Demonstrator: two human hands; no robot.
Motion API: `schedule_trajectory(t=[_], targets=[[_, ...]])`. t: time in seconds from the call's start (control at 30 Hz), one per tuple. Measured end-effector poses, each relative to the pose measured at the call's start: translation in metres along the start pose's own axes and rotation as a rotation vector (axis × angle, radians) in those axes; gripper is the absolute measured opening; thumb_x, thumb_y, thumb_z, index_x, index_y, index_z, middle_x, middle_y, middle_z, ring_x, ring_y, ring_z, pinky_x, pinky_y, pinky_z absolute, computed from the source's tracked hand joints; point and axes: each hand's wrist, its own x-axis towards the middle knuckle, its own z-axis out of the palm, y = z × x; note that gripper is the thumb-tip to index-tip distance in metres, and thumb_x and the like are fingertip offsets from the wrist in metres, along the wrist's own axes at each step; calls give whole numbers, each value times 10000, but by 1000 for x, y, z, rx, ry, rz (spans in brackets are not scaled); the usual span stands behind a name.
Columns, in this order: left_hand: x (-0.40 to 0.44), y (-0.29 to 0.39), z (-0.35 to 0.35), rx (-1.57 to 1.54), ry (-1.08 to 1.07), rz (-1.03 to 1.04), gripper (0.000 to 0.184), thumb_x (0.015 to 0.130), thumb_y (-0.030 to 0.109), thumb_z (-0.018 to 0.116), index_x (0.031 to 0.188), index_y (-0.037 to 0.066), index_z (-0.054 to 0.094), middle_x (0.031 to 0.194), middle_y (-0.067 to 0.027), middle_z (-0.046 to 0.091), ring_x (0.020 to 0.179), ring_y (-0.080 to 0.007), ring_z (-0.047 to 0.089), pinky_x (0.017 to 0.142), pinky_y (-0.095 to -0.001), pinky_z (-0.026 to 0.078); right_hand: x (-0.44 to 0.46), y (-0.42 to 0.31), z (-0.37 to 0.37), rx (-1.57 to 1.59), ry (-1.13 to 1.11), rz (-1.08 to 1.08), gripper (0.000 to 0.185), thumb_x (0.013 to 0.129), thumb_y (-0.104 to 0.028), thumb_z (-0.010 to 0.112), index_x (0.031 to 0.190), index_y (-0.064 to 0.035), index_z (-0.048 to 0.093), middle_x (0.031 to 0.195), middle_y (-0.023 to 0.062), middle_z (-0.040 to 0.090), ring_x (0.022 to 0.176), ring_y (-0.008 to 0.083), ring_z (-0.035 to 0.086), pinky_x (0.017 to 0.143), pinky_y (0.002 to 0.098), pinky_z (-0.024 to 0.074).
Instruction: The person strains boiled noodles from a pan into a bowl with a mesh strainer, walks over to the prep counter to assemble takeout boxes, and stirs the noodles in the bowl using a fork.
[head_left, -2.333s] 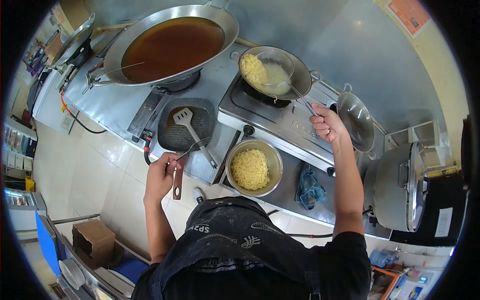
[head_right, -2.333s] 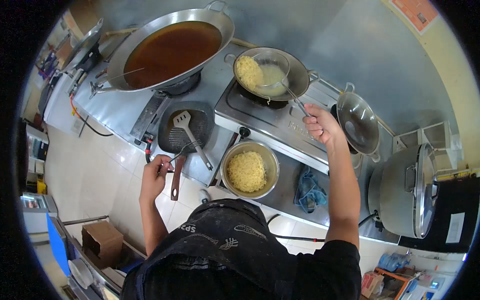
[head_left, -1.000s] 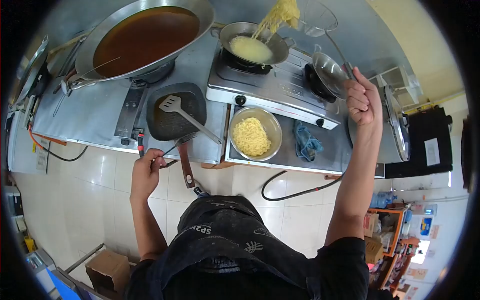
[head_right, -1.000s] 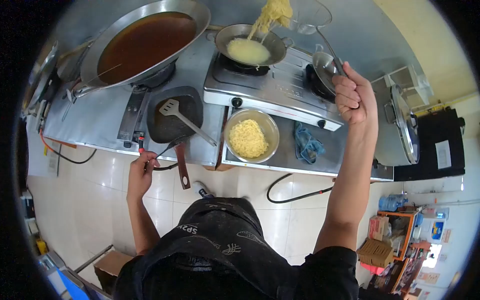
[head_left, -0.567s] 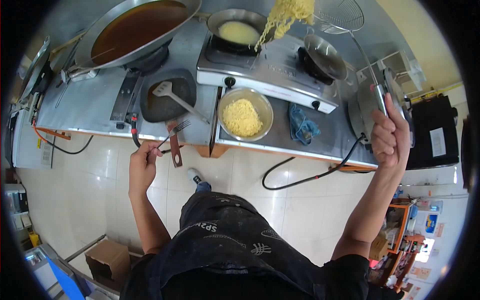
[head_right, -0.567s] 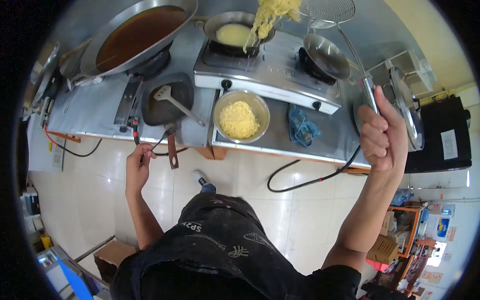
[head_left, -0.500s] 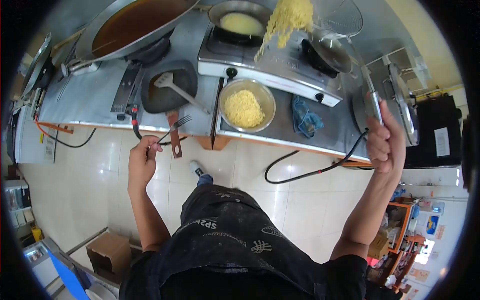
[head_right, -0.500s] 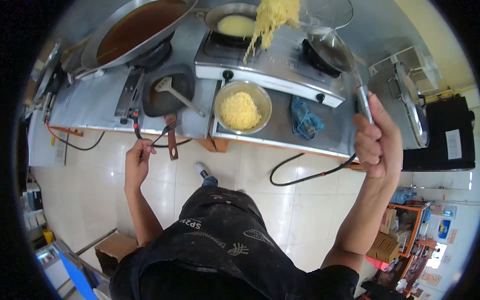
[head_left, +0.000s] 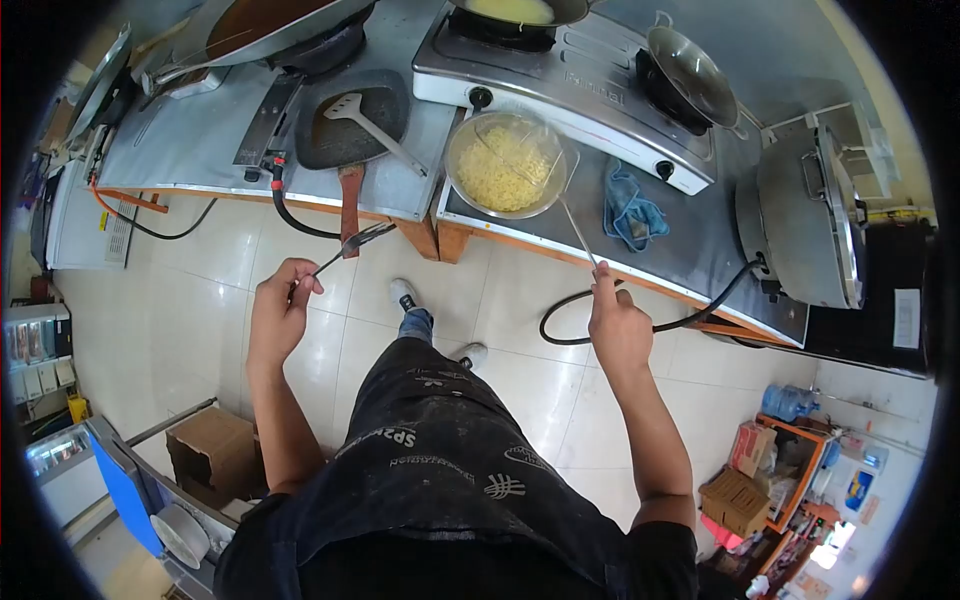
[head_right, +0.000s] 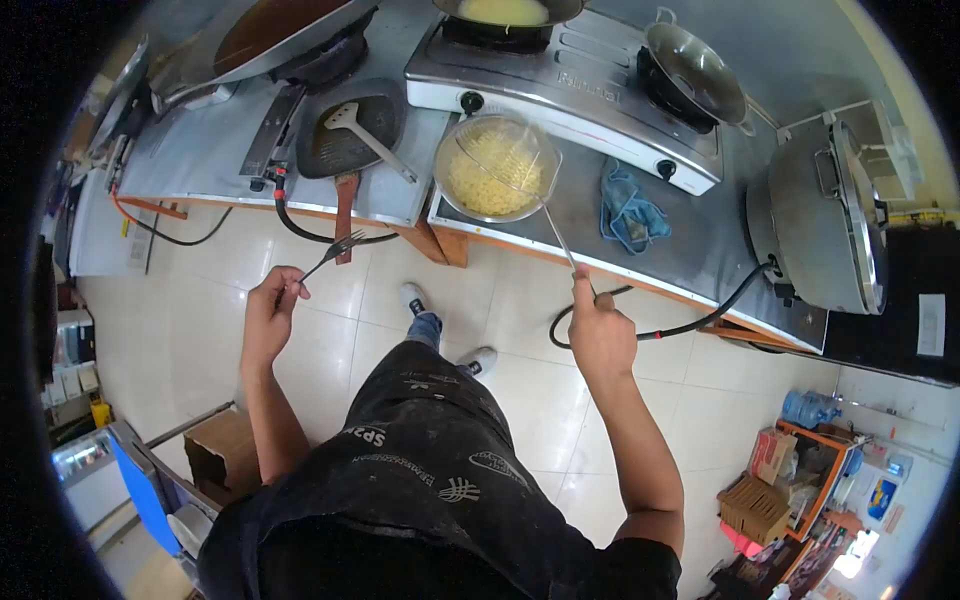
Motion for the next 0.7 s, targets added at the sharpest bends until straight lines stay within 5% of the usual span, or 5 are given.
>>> schedule_trajectory(t=[0.17, 0.47, 0.57, 0.63, 0.7], targets=[[32, 7, 8, 27, -89, 45, 97, 878, -17, 499, 947, -1, 564, 704, -98, 616, 606, -160, 566, 571, -273, 428, -12, 3, 0, 10, 19, 54, 413, 832, -79, 560, 1241, -74, 501, 592, 100, 545, 444, 245, 568, 380, 361, 451], [100, -10, -8, -12, -56, 151, 90, 879, -10, 503, 945, 1, 563, 701, -104, 620, 619, -174, 595, 589, -277, 439, -4, -17, -45, 629, 4, 326, 275, 885, -107, 576, 1143, -44, 506, 747, 180, 641, 594, 323, 632, 497, 368, 479], [122, -21, -15, -52, -49, 178, 85, 880, -7, 507, 944, 3, 562, 703, -103, 620, 615, -173, 592, 592, -279, 440, 16, 9, -79, 856, -71, 414, 273, 909, -98, 549, 1167, -43, 474, 564, 11, 499, 436, 81, 439, 418, 232, 334], [135, -22, -18, -78, -70, 181, 82, 881, -6, 508, 943, 4, 561, 704, -103, 620, 612, -173, 590, 591, -279, 440, 43, 17, -106, 1216, -79, 570, 266, 928, -104, 521, 1186, -59, 472, 563, -61, 404, 470, 17, 333, 421, 196, 266], [146, -21, -18, -31, -104, 158, 85, 881, -9, 506, 944, 5, 561, 707, -103, 621, 611, -175, 591, 591, -279, 442, 80, 23, -126, 1202, -29, 551, 248, 948, -130, 491, 1189, -77, 476, 574, -61, 416, 482, 13, 353, 438, 181, 269]])
